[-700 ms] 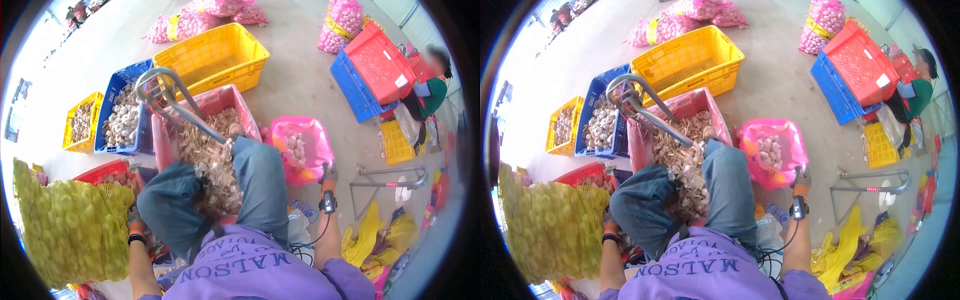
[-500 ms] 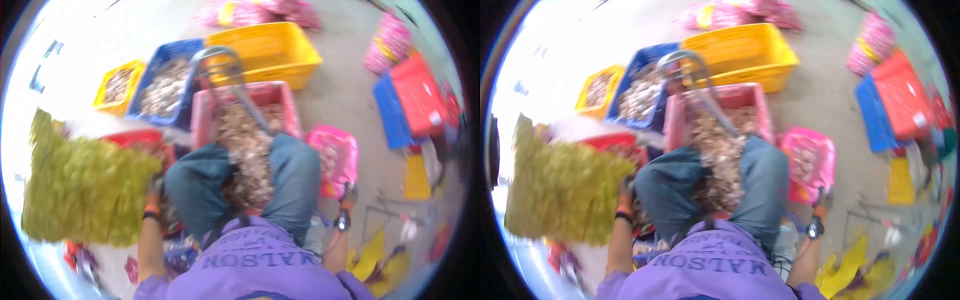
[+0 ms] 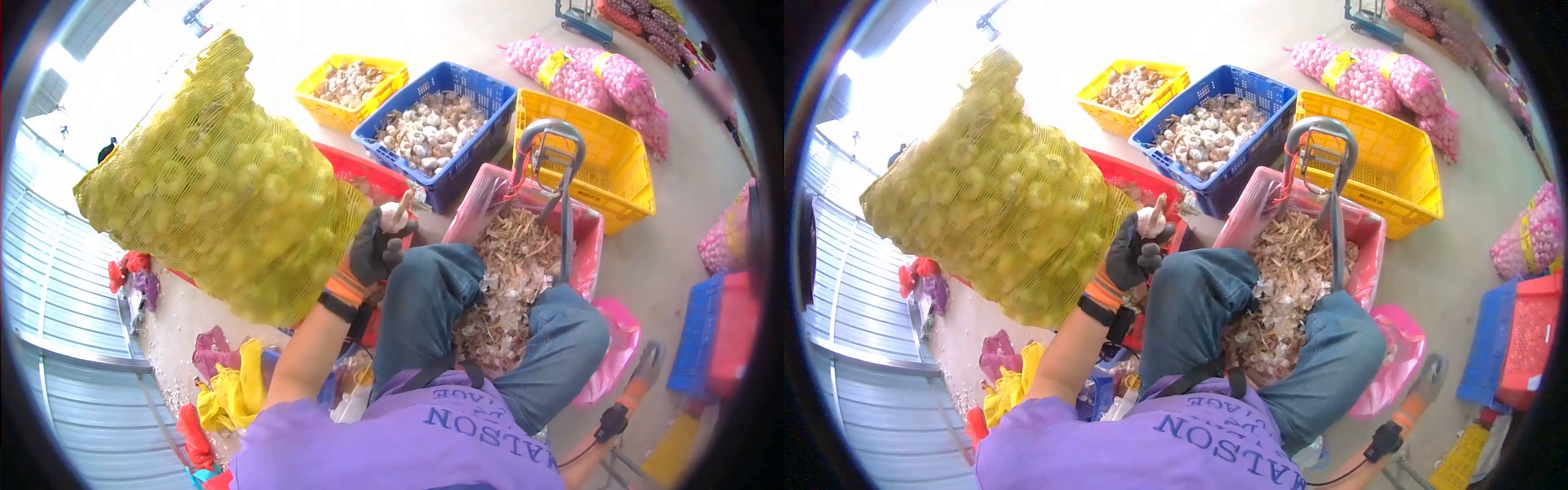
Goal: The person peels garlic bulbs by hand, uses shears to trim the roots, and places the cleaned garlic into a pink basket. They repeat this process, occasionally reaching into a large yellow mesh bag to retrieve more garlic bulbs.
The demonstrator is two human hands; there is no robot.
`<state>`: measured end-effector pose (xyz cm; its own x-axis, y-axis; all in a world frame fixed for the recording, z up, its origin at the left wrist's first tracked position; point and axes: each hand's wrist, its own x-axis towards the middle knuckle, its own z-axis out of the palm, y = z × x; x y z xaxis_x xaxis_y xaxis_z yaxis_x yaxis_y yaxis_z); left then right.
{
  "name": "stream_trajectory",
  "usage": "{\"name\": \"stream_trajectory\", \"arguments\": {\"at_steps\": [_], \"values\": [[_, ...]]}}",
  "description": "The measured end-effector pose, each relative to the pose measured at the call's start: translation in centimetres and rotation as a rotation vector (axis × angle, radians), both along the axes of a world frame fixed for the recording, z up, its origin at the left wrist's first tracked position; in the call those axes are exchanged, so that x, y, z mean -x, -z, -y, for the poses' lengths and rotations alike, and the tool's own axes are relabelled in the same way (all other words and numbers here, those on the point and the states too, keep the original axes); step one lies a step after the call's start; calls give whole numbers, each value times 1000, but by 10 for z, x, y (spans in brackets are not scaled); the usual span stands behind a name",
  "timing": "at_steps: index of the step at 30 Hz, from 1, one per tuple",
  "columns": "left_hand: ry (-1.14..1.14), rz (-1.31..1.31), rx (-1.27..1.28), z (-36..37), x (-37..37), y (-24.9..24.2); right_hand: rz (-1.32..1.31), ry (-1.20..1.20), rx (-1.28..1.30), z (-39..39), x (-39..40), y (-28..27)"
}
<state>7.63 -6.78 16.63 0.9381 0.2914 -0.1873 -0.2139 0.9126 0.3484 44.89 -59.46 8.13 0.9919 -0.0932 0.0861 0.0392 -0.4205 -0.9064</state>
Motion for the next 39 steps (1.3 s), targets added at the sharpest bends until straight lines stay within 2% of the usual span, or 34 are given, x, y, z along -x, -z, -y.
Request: {"name": "stream_trajectory", "arguments": {"at_steps": [2, 3, 6, 7, 8, 9, 11, 13, 14, 16, 18, 19, 20, 21, 22, 23, 26, 28, 29, 30, 32, 34, 35, 37, 39], "values": [[-38, -42, -53, 15, -18, -12, 98, -274, 75, -73, 17, -54], [-81, -95, -107, 24, -29, -19, 81, -429, 8, -106, 27, -67], [51, -15, -33, 45, -62, -29, -70, -869, -215, -208, 84, -117], [38, -58, -32, 55, -73, -29, -124, -985, -150, -229, 92, -117], [57, -39, -26, 63, -85, -25, -232, -1008, -408, -258, 107, -112], [71, -27, -79, 70, -96, -20, -13, -1023, -237, -282, 113, -99], [68, -96, -181, 88, -116, -18, 207, -1013, -51, -310, 119, -83], [18, -53, -252, 100, -128, -12, -121, -1068, -390, -324, 121, -83], [-49, -20, -326, 102, -135, -11, -113, -1065, -390, -323, 119, -87], [-84, -30, -326, 102, -145, -9, -354, -996, -504, -317, 124, -101], [-166, -90, -116, 99, -159, -5, -325, -940, -506, -320, 114, -83], [-70, 43, -104, 90, -167, 8, -237, -839, -634, -322, 104, -77], [-67, 42, -108, 88, -171, 22, -146, -732, -755, -324, 93, -72], [-44, -53, -37, 88, -174, 22, 155, -647, -606, -326, 80, -69], [-20, -147, 33, 88, -178, 22, 161, -642, -610, -326, 66, -64], [65, -1, 40, 85, -180, 27, 579, -483, -107, -326, 53, -58], [75, -58, -32, 81, -189, 27, 805, -386, 290, -324, 30, -9], [90, -43, -74, 69, -193, 37, -264, -901, -233, -309, 32, -33], [96, -34, -110, 63, -194, 43, -604, -879, -582, -307, 34, -44], [101, -34, -109, 62, -194, 40, -604, -875, -582, -303, 42, -65], [41, -197, -178, 62, -195, 28, -312, -910, -228, -294, 60, -107], [39, -243, -165, 61, -201, 28, -270, -914, -132, -291, 63, -120], [57, -205, -128, 61, -205, 27, -229, -925, -35, -290, 63, -125], [68, -162, -95, 58, -213, 27, -176, -934, 0, -290, 63, -132], [177, 131, -9, 54, -224, 31, -126, -941, 37, -290, 61, -124]]}}
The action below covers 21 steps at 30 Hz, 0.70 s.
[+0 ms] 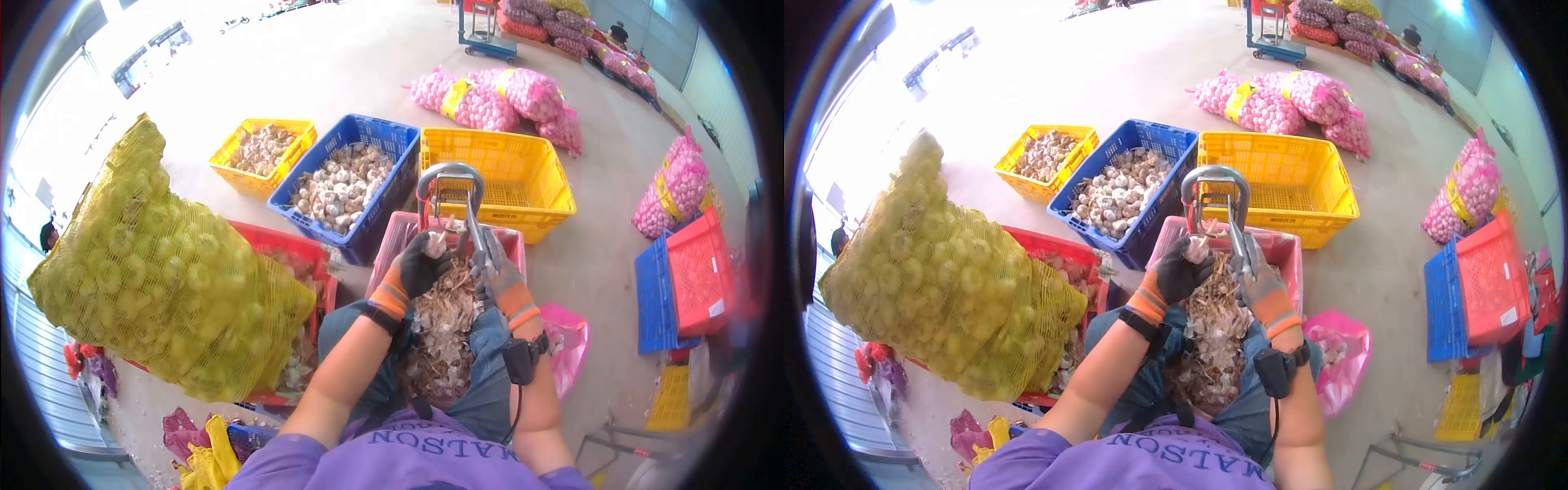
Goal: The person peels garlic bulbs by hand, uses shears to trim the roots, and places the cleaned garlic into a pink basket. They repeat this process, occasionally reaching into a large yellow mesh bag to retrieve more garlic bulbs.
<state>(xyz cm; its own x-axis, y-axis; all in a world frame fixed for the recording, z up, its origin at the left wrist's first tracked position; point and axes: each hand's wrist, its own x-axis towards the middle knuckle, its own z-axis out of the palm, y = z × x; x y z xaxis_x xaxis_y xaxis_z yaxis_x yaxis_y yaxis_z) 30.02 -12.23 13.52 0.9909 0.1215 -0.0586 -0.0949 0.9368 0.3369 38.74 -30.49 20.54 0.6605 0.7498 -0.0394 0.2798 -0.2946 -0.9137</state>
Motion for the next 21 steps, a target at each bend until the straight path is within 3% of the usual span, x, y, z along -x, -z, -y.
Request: {"name": "stream_trajectory", "arguments": {"at_steps": [2, 6, 8, 12, 16, 18, 19, 20, 21], "values": [[-19, 14, 4, 1, -7, 1, 305, 52, 80, -1, -7, 33], [-111, -69, 143, 3, -18, 25, 106, 71, -4, -10, -8, 75], [-115, -72, 154, 8, -15, 19, 447, 204, -36, -19, -13, 115], [-207, -205, 194, 2, -11, 35, 499, 197, -100, -16, -23, 137], [-348, -232, 156, 7, 6, 41, 116, 117, 27, 1, -10, 109], [-187, -170, 232, 13, 13, 22, 57, 82, 13, 12, 2, 72], [-183, -170, 234, 19, 14, 9, -104, 72, -44, 14, 5, 55], [-246, -196, -18, 26, 14, -6, -263, 63, -101, 16, 8, 43], [-308, -219, -272, 30, 13, -13, -261, 68, -98, 17, 9, 36]]}}
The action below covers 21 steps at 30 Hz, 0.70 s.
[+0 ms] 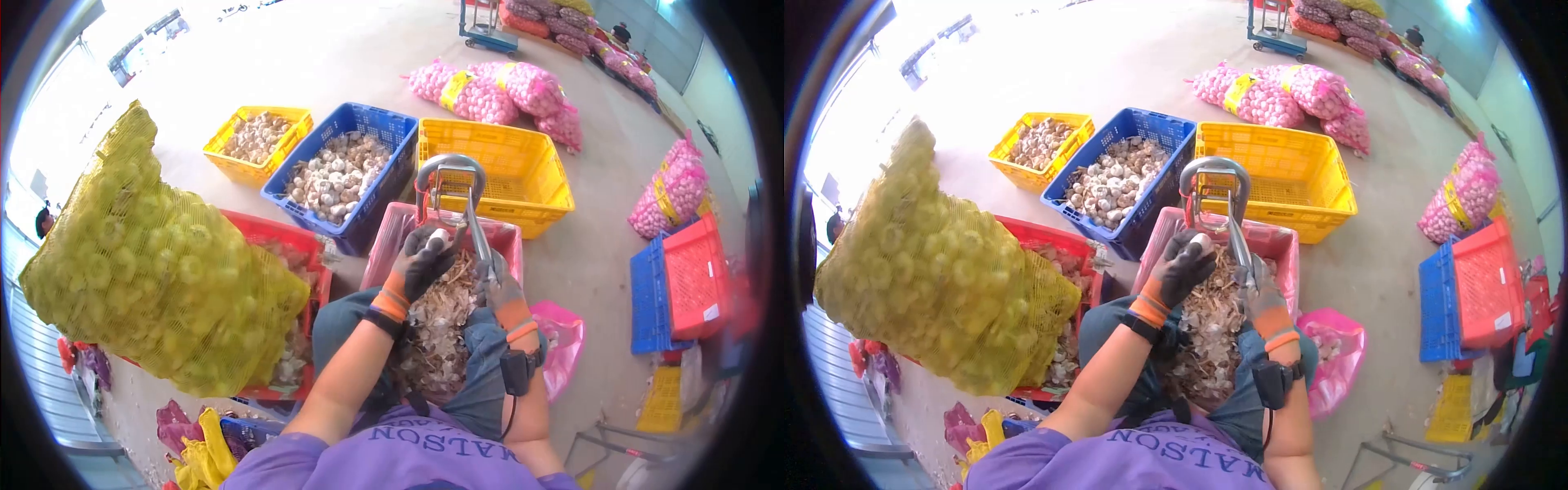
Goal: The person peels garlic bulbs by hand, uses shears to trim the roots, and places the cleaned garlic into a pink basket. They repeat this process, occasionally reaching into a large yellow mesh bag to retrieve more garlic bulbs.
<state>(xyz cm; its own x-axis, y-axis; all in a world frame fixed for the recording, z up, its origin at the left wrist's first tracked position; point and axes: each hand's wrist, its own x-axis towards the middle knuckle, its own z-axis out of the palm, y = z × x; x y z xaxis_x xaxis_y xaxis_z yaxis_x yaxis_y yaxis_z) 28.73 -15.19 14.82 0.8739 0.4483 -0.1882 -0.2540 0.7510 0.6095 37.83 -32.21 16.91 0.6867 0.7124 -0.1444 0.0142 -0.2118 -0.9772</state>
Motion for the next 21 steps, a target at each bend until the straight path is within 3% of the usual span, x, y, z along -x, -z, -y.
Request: {"name": "stream_trajectory", "arguments": {"at_steps": [1, 2, 4, 6, 8, 11, 14, 21], "values": [[-27, 50, -184, -5, -7, 16, 57, -4, 29, 0, 1, -5], [-25, 53, -180, -6, -11, 20, 114, -9, 58, 1, 2, -9], [-225, -15, -598, -9, -21, 29, 107, 5, 62, 0, 4, -12], [-188, 19, -528, -15, -24, 34, 94, 14, 66, 0, 2, -3], [-201, 8, -631, -17, -27, 34, 315, 25, 116, 2, -7, 23], [-252, 10, -620, -12, -30, 27, 81, 14, 66, 1, 2, -2], [-225, -14, -610, -22, -39, 50, 102, -1, 81, 2, 0, 2], [-206, -139, -616, -19, -34, 21, 190, -19, 236, 0, 0, -19]]}}
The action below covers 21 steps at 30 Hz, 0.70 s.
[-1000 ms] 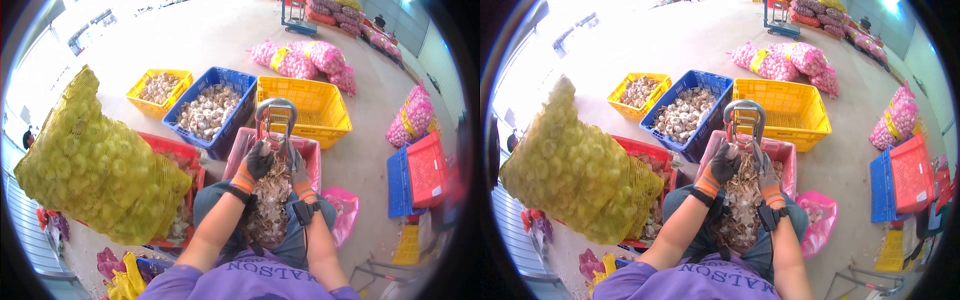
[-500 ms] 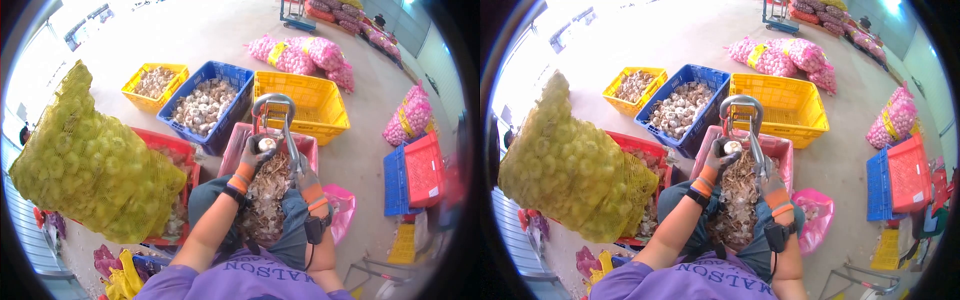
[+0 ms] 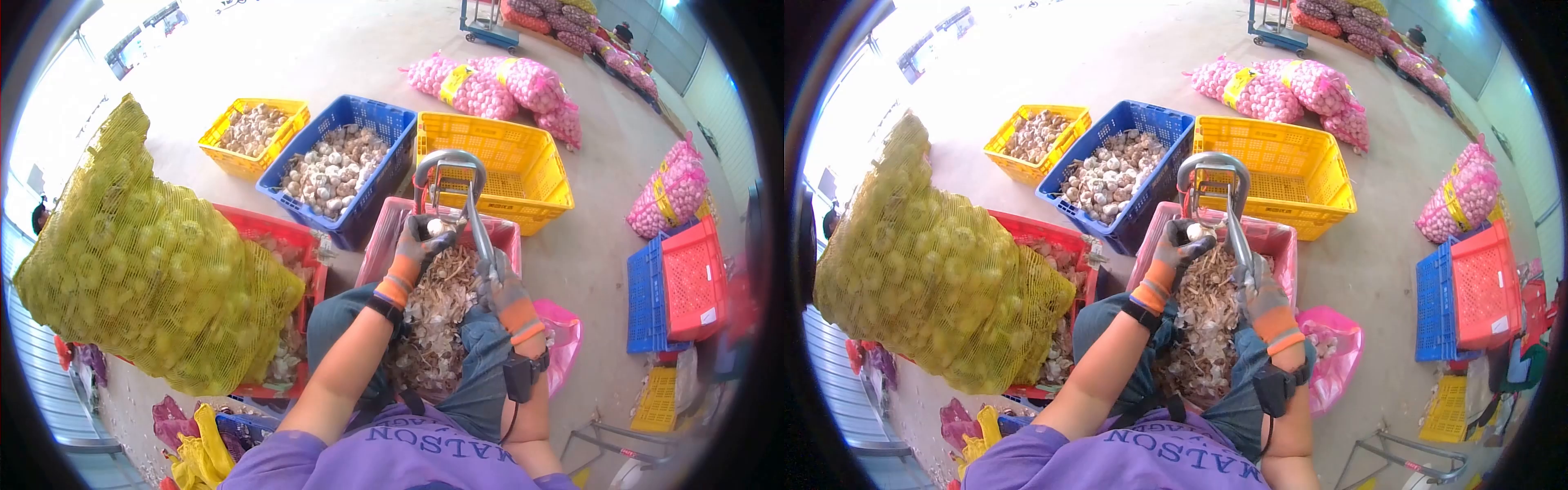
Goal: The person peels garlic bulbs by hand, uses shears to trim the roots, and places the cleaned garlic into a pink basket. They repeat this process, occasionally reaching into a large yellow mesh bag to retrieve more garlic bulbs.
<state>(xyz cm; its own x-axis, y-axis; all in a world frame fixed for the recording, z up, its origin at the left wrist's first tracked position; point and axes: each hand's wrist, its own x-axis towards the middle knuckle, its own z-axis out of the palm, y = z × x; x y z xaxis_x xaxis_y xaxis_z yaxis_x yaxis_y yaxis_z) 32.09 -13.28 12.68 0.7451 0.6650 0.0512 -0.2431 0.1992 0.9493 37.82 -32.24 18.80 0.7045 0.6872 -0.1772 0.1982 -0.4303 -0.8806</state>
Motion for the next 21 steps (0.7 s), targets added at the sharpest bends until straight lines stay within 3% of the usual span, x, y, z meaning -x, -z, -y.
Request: {"name": "stream_trajectory", "arguments": {"at_steps": [3, 14, 21], "values": [[28, 36, 68, -3, -2, 6, 293, -54, -52, 4, -11, 27], [14, -116, 74, -4, 0, -15, 237, 10, 10, 3, -1, 15], [88, -40, 226, -7, 2, -18, 332, 23, 33, 12, 0, 18]]}}
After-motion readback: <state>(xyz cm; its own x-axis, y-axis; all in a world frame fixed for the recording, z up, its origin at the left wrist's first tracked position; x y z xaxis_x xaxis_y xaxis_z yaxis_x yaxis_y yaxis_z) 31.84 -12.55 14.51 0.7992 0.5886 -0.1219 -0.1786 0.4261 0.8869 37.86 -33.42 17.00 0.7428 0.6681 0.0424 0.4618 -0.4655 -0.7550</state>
